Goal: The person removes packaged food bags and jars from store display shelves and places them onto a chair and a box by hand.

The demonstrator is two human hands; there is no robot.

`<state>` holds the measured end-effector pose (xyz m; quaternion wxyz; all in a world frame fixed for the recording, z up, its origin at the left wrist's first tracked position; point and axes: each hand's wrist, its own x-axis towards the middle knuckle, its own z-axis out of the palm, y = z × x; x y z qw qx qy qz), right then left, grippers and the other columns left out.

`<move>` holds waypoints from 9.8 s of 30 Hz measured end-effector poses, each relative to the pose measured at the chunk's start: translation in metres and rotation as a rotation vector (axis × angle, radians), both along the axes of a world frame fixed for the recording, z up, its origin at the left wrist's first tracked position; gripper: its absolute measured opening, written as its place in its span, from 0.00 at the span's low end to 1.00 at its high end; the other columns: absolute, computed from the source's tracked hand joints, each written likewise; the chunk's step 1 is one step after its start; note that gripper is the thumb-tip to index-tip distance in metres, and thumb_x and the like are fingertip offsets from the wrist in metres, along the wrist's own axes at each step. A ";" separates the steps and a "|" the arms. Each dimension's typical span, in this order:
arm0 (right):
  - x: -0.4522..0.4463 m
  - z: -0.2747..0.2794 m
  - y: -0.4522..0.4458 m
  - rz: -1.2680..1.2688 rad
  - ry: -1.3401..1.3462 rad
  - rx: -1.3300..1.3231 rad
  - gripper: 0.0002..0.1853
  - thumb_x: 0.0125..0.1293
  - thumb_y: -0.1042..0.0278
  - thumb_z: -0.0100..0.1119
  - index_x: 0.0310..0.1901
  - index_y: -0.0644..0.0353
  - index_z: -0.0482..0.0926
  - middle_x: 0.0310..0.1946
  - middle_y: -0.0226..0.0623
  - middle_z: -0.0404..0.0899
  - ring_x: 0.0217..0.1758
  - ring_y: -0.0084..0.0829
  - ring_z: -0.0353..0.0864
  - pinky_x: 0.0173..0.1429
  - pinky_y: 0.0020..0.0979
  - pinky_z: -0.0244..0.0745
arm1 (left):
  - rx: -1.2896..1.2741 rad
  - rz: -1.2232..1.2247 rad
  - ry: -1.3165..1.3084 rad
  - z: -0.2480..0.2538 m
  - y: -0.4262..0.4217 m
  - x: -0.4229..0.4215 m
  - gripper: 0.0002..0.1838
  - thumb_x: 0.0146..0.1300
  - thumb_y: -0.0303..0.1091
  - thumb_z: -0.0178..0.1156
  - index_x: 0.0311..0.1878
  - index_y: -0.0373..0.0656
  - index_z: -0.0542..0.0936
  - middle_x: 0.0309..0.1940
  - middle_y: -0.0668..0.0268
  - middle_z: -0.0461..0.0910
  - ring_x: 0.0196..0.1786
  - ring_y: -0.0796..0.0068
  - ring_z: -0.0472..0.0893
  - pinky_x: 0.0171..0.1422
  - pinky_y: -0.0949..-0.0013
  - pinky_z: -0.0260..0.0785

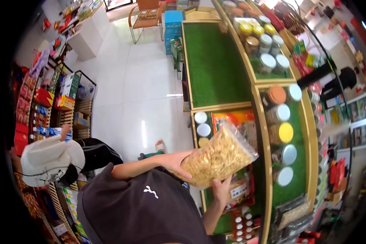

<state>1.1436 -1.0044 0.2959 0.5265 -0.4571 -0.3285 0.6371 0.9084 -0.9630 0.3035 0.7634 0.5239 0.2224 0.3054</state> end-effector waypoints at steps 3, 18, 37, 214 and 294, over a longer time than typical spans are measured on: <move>-0.057 -0.014 0.032 0.012 -0.030 0.030 0.55 0.43 0.49 0.76 0.66 0.68 0.52 0.61 0.44 0.63 0.63 0.40 0.66 0.68 0.40 0.62 | 0.019 0.079 -0.081 -0.010 0.012 -0.052 0.52 0.51 0.32 0.72 0.71 0.37 0.47 0.66 0.60 0.59 0.68 0.72 0.60 0.70 0.66 0.56; -0.324 -0.034 0.185 0.504 -0.252 0.025 0.39 0.50 0.66 0.71 0.61 0.67 0.60 0.54 0.43 0.71 0.55 0.33 0.72 0.59 0.33 0.69 | -0.201 0.941 -0.007 -0.051 0.047 -0.250 0.44 0.51 0.33 0.71 0.67 0.34 0.56 0.59 0.59 0.69 0.61 0.70 0.69 0.66 0.66 0.62; -0.518 -0.028 0.448 0.679 -0.057 -0.160 0.28 0.58 0.69 0.67 0.57 0.68 0.66 0.48 0.42 0.77 0.49 0.28 0.77 0.52 0.29 0.74 | -0.535 1.116 0.029 -0.025 0.285 -0.406 0.41 0.57 0.34 0.66 0.68 0.33 0.54 0.60 0.58 0.68 0.61 0.69 0.70 0.65 0.67 0.64; -0.786 -0.367 0.189 -1.637 0.876 -1.300 0.24 0.60 0.53 0.54 0.50 0.65 0.71 0.37 0.50 0.80 0.26 0.46 0.80 0.24 0.44 0.76 | 0.258 -1.225 1.021 -0.289 0.485 -0.245 0.20 0.65 0.45 0.51 0.54 0.43 0.72 0.42 0.65 0.80 0.39 0.72 0.79 0.43 0.67 0.70; 0.288 -0.009 -0.242 -1.178 0.070 0.134 0.33 0.55 0.63 0.68 0.58 0.68 0.65 0.51 0.39 0.74 0.53 0.29 0.74 0.58 0.30 0.68 | 0.541 -0.321 0.383 0.045 -0.130 0.432 0.27 0.61 0.39 0.62 0.62 0.40 0.69 0.47 0.61 0.70 0.47 0.72 0.71 0.53 0.71 0.66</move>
